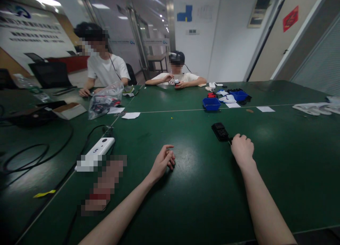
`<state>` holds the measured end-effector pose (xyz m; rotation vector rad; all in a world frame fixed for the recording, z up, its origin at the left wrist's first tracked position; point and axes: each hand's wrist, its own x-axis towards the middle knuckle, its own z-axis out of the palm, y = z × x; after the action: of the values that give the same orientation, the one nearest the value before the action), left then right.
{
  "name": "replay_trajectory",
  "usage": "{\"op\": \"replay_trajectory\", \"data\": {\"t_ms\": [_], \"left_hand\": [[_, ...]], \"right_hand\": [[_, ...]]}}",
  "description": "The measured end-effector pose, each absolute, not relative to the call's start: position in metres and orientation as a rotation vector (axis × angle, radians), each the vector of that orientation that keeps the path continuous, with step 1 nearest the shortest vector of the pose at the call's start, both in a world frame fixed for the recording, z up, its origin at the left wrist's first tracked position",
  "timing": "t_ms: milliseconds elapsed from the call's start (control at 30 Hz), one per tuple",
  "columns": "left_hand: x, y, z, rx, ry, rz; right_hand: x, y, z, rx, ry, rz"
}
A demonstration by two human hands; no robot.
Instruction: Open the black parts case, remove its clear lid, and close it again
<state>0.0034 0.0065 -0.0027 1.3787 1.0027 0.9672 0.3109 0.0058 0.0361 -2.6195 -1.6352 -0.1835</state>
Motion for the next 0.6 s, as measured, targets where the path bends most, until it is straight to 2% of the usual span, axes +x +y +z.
{"op": "replay_trajectory", "data": {"t_ms": [133,233,300,500,600], "left_hand": [[0.003,0.007,-0.004,1.381,1.003,0.968],[0.003,0.007,-0.004,1.392,1.001,0.968],[0.003,0.007,-0.004,1.397,1.002,0.964],[0.003,0.006,0.001,1.424,1.018,0.940],[0.003,0.005,0.002,1.432,1.018,0.936]], "right_hand": [[0.303,0.003,0.050,-2.518,-1.622,-0.378],[0.294,0.007,0.056,-2.323,-1.613,-0.264],[0.283,0.012,0.055,-2.122,-1.593,-0.005],[0.221,0.010,0.031,-1.409,-1.304,1.065],[0.189,0.001,0.019,-1.284,-1.112,1.410]]}}
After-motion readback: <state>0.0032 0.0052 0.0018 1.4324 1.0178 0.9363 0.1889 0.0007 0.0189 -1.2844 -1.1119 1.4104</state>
